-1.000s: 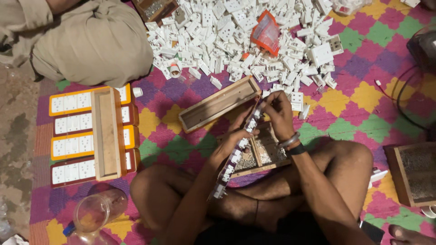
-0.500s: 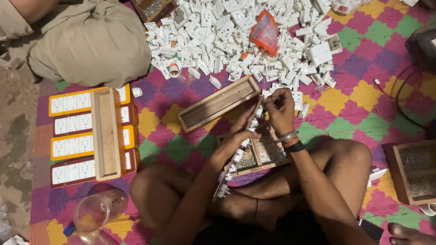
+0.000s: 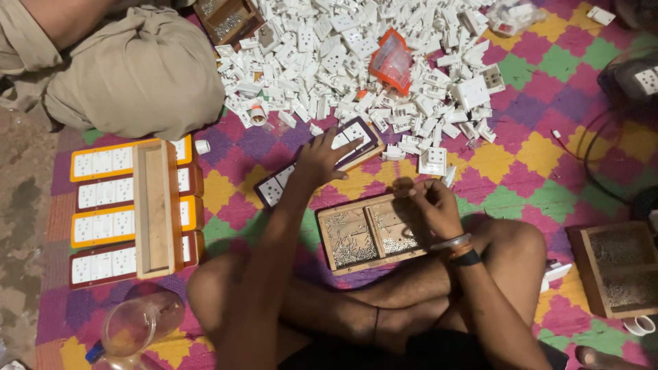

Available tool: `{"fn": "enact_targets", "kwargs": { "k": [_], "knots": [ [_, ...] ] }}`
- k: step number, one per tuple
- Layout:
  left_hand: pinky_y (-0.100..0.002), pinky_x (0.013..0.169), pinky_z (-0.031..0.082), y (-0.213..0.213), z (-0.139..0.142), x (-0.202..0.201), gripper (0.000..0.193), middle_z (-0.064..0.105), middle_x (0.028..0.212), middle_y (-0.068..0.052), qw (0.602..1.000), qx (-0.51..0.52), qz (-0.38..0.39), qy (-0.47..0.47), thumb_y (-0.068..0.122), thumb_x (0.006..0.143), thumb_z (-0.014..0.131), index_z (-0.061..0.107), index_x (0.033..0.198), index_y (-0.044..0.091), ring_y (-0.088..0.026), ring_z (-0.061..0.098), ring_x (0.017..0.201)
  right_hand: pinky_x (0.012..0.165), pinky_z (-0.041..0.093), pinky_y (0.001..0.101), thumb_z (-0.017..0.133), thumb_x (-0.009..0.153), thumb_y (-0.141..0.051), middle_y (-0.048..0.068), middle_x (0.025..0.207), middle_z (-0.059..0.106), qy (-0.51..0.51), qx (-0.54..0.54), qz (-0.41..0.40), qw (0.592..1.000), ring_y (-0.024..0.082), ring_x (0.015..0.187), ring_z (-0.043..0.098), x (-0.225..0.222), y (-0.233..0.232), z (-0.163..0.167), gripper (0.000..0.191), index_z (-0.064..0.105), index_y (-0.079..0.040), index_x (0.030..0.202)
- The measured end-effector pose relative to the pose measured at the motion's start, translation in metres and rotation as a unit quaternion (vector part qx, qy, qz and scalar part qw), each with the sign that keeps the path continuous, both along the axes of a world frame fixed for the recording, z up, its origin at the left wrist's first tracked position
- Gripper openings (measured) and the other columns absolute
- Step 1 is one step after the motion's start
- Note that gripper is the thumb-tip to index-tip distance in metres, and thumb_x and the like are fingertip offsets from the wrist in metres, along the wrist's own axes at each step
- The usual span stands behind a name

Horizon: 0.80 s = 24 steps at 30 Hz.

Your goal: The person sits on a mat and assembles white electrical socket modules into a yellow plastic strip. They pick up each module, place it into a slot, and secure it with small metal pins from a wooden box. The person repeats this process for multiple modules along the strip.

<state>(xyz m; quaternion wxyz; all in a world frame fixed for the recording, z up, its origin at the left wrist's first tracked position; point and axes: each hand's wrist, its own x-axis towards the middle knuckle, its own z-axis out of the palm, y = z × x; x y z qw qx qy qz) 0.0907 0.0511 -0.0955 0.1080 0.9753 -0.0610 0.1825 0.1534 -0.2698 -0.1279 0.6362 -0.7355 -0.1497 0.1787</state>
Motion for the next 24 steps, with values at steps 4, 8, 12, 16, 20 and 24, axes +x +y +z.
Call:
{"fn": "enact_targets", "kwargs": {
  "k": [4,8,12,16,20,24],
  "knots": [
    [-0.051,0.085,0.051,-0.015,-0.009,0.000,0.106,0.053,0.145,-0.017,0.999,0.029,0.009,-0.014,0.052,0.055,0.089,0.045,0.151,0.045,-0.032,0.060,0.119,0.072,0.047,0.0217,0.072,0.097,-0.013,-0.004,0.087,0.064,-0.002,0.015,0.012,1.000,0.005,0.080,0.056,-0.002,0.008,0.002,0.012,0.064,-0.004,0.097],
    [-0.051,0.085,0.049,-0.017,-0.006,-0.006,0.115,0.057,0.139,-0.013,0.998,0.022,0.056,-0.012,0.065,0.055,0.084,0.043,0.156,0.028,-0.030,0.060,0.114,0.070,0.048,0.0220,0.071,0.096,-0.013,-0.004,0.085,0.065,0.042,0.025,0.019,0.999,0.005,0.078,0.057,-0.011,0.015,0.007,0.011,0.065,-0.005,0.097],
    [-0.052,0.091,0.049,-0.015,-0.001,-0.010,0.114,0.060,0.122,-0.006,0.974,0.102,0.168,0.113,0.079,0.056,0.079,0.049,0.145,0.015,-0.027,0.060,0.114,0.070,0.049,0.0225,0.072,0.095,-0.012,-0.003,0.085,0.065,0.031,0.013,0.023,0.999,0.005,0.077,0.058,-0.014,0.015,0.009,0.011,0.065,-0.004,0.096],
    [-0.057,0.087,0.047,-0.011,0.000,-0.008,0.124,0.057,0.125,-0.011,0.980,0.061,0.143,0.120,0.073,0.053,0.085,0.040,0.152,0.013,-0.033,0.058,0.110,0.070,0.050,0.0229,0.072,0.094,-0.013,-0.002,0.087,0.067,0.021,-0.017,0.048,0.998,0.006,0.078,0.060,-0.012,0.015,0.006,0.012,0.067,-0.004,0.099],
    [-0.063,0.085,0.043,-0.012,0.001,-0.013,0.122,0.055,0.126,-0.015,0.974,0.032,0.154,0.163,0.051,0.057,0.091,0.033,0.158,0.017,-0.038,0.055,0.110,0.075,0.053,0.0227,0.071,0.092,-0.013,0.000,0.090,0.072,-0.012,-0.051,0.071,0.996,0.006,0.082,0.066,-0.015,0.012,0.002,0.013,0.068,-0.003,0.100],
    [-0.063,0.086,0.042,-0.011,0.020,-0.031,0.115,0.053,0.130,-0.018,0.982,0.048,0.144,0.109,0.045,0.059,0.091,0.035,0.156,0.016,-0.039,0.054,0.112,0.069,0.052,0.0274,0.073,0.090,-0.014,0.005,0.084,0.071,-0.074,-0.130,0.077,0.986,0.010,0.075,0.062,-0.016,0.009,0.002,0.018,0.069,-0.003,0.104]
  ]
}}
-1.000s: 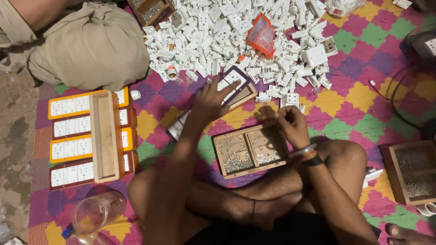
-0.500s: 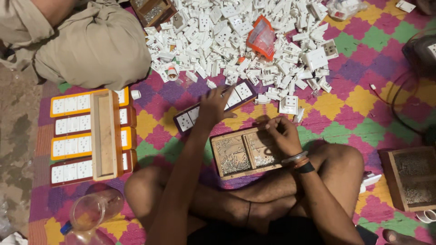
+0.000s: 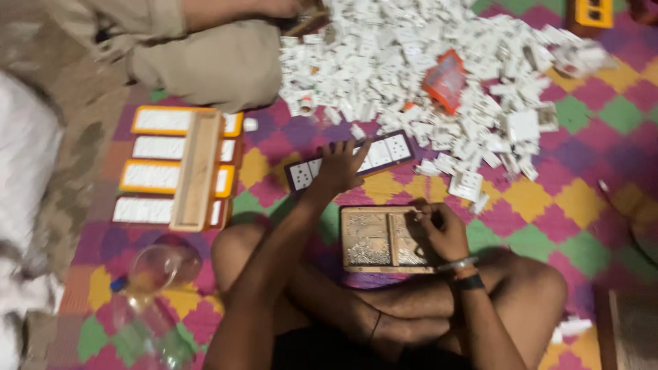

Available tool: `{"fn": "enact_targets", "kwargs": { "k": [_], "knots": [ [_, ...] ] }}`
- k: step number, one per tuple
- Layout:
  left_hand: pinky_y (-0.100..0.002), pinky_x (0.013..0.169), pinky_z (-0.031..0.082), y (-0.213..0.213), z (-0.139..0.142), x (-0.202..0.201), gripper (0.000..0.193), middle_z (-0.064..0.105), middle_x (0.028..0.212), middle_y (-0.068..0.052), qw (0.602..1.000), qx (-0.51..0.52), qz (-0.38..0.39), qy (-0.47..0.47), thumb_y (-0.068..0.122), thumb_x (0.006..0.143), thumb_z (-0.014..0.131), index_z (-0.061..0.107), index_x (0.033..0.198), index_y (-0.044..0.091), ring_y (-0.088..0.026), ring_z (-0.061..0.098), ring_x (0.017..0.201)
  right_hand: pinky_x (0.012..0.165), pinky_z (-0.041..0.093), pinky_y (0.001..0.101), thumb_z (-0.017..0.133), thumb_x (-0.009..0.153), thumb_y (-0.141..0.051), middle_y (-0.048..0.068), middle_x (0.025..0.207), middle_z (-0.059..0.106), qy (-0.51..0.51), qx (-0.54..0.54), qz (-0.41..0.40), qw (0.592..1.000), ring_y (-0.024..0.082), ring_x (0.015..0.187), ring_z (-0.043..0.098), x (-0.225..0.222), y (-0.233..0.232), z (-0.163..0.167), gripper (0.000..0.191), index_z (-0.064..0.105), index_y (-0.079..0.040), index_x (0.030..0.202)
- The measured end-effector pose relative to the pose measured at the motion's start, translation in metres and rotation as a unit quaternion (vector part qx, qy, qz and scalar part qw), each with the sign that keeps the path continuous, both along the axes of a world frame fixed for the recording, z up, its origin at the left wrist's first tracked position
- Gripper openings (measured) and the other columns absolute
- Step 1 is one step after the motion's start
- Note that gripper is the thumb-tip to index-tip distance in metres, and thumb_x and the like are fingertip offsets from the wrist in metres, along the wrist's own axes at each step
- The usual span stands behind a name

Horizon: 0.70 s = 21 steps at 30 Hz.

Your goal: The person sits on a mat and assembles white electrical socket modules into a yellow plastic strip. They pick up each module, place it into a slot, and secure it with small metal pins from a wooden box. The person repeats this process for multiple modules along the strip.

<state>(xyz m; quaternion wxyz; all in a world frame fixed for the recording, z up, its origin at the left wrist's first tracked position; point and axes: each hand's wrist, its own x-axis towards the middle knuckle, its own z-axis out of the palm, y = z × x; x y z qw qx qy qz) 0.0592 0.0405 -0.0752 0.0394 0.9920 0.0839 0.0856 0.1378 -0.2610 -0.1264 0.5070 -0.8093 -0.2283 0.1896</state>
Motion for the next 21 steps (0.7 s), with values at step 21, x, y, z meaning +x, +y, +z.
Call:
{"fn": "enact_targets", "kwargs": {
  "k": [21],
  "knots": [
    [-0.048,0.082,0.055,0.107,0.147,-0.362,0.064,0.069,0.097,-0.025,0.950,-0.001,0.309,-0.052,0.047,0.083,0.087,0.063,0.114,-0.003,-0.043,0.067,0.089,0.066,0.056,0.0406,0.073,0.088,-0.033,0.014,0.092,0.072,-0.066,-0.081,0.096,0.990,0.030,0.071,0.072,-0.008,0.028,0.062,0.034,0.070,-0.008,0.111]
  ]
}}
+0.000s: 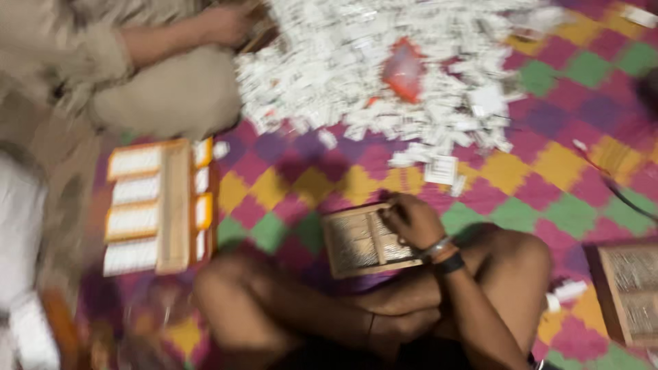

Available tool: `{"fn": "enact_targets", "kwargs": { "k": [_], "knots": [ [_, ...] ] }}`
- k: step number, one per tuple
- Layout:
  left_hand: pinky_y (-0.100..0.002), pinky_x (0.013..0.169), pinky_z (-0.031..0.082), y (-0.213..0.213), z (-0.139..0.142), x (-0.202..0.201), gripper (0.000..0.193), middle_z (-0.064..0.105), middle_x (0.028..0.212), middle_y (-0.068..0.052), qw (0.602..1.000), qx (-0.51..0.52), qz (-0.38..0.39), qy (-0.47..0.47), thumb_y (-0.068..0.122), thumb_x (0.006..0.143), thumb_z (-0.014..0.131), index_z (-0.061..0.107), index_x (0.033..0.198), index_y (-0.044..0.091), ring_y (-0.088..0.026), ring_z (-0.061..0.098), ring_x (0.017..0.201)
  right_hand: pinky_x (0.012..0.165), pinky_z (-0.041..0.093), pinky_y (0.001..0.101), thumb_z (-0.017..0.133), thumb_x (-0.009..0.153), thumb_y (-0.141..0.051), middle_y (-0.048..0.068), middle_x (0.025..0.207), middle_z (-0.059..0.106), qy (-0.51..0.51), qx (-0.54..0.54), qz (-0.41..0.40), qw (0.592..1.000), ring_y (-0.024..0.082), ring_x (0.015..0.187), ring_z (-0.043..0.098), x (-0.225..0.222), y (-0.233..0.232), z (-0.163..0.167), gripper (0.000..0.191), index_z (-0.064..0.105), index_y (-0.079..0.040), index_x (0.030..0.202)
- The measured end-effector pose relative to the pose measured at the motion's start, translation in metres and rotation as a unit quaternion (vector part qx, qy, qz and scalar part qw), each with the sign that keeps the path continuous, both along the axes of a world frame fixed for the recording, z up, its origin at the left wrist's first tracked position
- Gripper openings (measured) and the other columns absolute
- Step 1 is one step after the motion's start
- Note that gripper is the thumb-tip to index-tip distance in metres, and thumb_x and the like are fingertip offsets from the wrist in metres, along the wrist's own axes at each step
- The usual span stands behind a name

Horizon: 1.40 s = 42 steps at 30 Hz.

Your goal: The person sits on a mat and assembles white electrical socket modules into a yellow plastic strip. They pick up each module, place it into a slot, and secure it with small metal pins from a wooden box. The person repeats this process for multiple modules along the strip.

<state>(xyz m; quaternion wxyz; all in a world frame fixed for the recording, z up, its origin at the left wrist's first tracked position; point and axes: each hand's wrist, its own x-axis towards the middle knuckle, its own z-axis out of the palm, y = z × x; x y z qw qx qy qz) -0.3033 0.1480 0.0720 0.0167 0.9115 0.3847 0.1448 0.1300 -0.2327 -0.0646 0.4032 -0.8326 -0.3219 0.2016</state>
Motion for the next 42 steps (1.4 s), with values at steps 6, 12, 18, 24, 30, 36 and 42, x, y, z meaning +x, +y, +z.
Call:
{"fn": "enact_targets", "kwargs": {
  "k": [6,12,18,24,30,36,42],
  "knots": [
    [-0.048,0.083,0.054,-0.075,-0.084,0.198,0.058,0.070,0.097,-0.024,0.976,-0.082,-0.196,-0.044,0.046,0.083,0.084,0.065,0.113,-0.001,-0.042,0.067,0.091,0.072,0.056,0.0442,0.073,0.089,-0.034,0.015,0.093,0.072,-0.072,0.000,-0.023,0.997,0.033,0.082,0.070,0.008,-0.002,-0.006,0.033,0.068,-0.008,0.108],
    [-0.048,0.084,0.054,-0.135,-0.099,0.286,0.053,0.070,0.098,-0.022,0.935,-0.141,-0.323,-0.039,0.045,0.084,0.081,0.066,0.111,0.001,-0.041,0.067,0.093,0.076,0.056,0.0451,0.070,0.087,-0.026,0.014,0.099,0.071,-0.131,0.083,-0.029,0.987,0.037,0.092,0.068,0.014,0.002,-0.028,0.028,0.068,-0.010,0.109],
    [-0.047,0.085,0.054,-0.141,-0.113,0.298,0.048,0.071,0.098,-0.021,0.929,-0.152,-0.335,-0.047,0.043,0.085,0.078,0.067,0.110,0.003,-0.040,0.067,0.094,0.076,0.057,0.0408,0.069,0.088,-0.029,0.008,0.100,0.075,-0.104,0.042,-0.072,0.991,0.028,0.088,0.073,0.035,-0.005,-0.012,0.028,0.072,-0.014,0.111],
    [-0.047,0.086,0.053,-0.145,-0.124,0.264,0.044,0.071,0.099,-0.019,0.947,-0.142,-0.274,-0.088,0.042,0.086,0.075,0.069,0.108,0.005,-0.039,0.067,0.096,0.074,0.057,0.0376,0.071,0.092,-0.033,0.010,0.094,0.075,-0.089,0.103,-0.102,0.985,0.023,0.083,0.072,0.077,-0.043,-0.003,0.028,0.073,-0.010,0.108],
    [-0.047,0.087,0.053,-0.142,-0.128,0.246,0.039,0.071,0.100,-0.018,0.963,-0.121,-0.198,-0.140,0.041,0.087,0.071,0.070,0.107,0.007,-0.038,0.067,0.098,0.069,0.058,0.0368,0.070,0.088,-0.032,0.008,0.083,0.077,-0.004,-0.049,-0.095,0.994,0.023,0.072,0.076,0.135,-0.060,-0.022,0.025,0.073,-0.010,0.100],
    [-0.047,0.088,0.053,-0.157,-0.139,0.253,0.036,0.072,0.100,-0.016,0.966,-0.116,-0.165,-0.160,0.040,0.088,0.068,0.071,0.106,0.009,-0.037,0.066,0.099,0.070,0.058,0.0417,0.074,0.090,-0.032,0.015,0.086,0.073,-0.211,0.019,-0.222,0.952,0.029,0.076,0.072,0.311,-0.037,-0.014,0.031,0.070,-0.004,0.103],
    [-0.047,0.089,0.053,-0.158,-0.214,0.326,0.032,0.072,0.101,-0.015,0.976,-0.174,-0.132,0.001,0.038,0.089,0.065,0.072,0.104,0.011,-0.036,0.066,0.101,0.092,0.050,0.0527,0.079,0.086,-0.031,0.025,0.115,0.062,-0.290,-0.030,-0.290,0.912,0.045,0.108,0.059,0.440,-0.013,-0.017,0.045,0.066,-0.004,0.119]
  ]
}}
